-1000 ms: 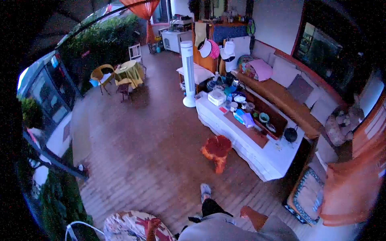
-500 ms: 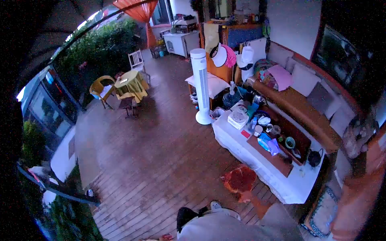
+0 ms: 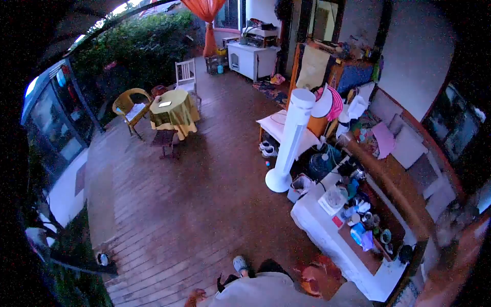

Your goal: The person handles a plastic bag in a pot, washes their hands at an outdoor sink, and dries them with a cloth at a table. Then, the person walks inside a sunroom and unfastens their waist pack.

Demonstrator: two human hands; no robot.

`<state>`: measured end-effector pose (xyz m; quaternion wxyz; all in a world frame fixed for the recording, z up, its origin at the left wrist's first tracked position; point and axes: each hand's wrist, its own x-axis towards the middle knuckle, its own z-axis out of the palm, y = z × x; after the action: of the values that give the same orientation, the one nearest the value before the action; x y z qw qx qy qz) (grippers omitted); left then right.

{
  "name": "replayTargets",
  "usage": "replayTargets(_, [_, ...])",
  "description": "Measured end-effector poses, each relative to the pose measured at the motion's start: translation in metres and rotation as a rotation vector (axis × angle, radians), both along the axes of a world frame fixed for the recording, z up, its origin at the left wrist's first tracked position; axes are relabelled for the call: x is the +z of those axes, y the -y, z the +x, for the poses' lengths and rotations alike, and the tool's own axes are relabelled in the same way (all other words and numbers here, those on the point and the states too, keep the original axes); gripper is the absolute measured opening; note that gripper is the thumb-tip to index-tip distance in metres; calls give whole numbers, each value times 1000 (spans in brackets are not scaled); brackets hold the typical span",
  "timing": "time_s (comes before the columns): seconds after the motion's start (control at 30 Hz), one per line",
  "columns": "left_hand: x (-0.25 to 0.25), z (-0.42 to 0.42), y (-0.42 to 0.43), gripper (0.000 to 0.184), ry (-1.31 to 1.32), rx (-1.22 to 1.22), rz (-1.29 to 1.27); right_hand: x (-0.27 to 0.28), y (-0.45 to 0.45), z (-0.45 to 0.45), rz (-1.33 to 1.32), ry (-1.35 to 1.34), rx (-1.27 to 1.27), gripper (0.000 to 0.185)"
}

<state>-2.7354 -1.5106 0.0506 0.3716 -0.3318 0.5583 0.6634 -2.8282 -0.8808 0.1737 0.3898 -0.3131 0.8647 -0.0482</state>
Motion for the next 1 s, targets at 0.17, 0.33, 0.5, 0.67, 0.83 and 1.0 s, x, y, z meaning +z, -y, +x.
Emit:
replayTargets(0.17, [119,-242,-4,17,-446,-241,-549,-12,41,-68,28,70,59,20])
replayTargets(0.33, [121,-397,21,28,-570,-205,-422,-15,61,-182,-19,41,211,23])
replayTargets(0.5, [97,-473,47,25,-307,-237,-592,-53,47,-326,-22,59,234,22])
replayTargets(0.67, [63,-462,76,13,-141,95,-143,-108,31,-500,-337,-268,271,6])
replayTargets(0.83, [85,-523,50,15,75,163,-415,-49,72,-687,-258,-226,-224,15])
replayTargets(1.0, [65,-624,67,17,205,153,-342,-18,117,-804,-395,207,-1124,23])
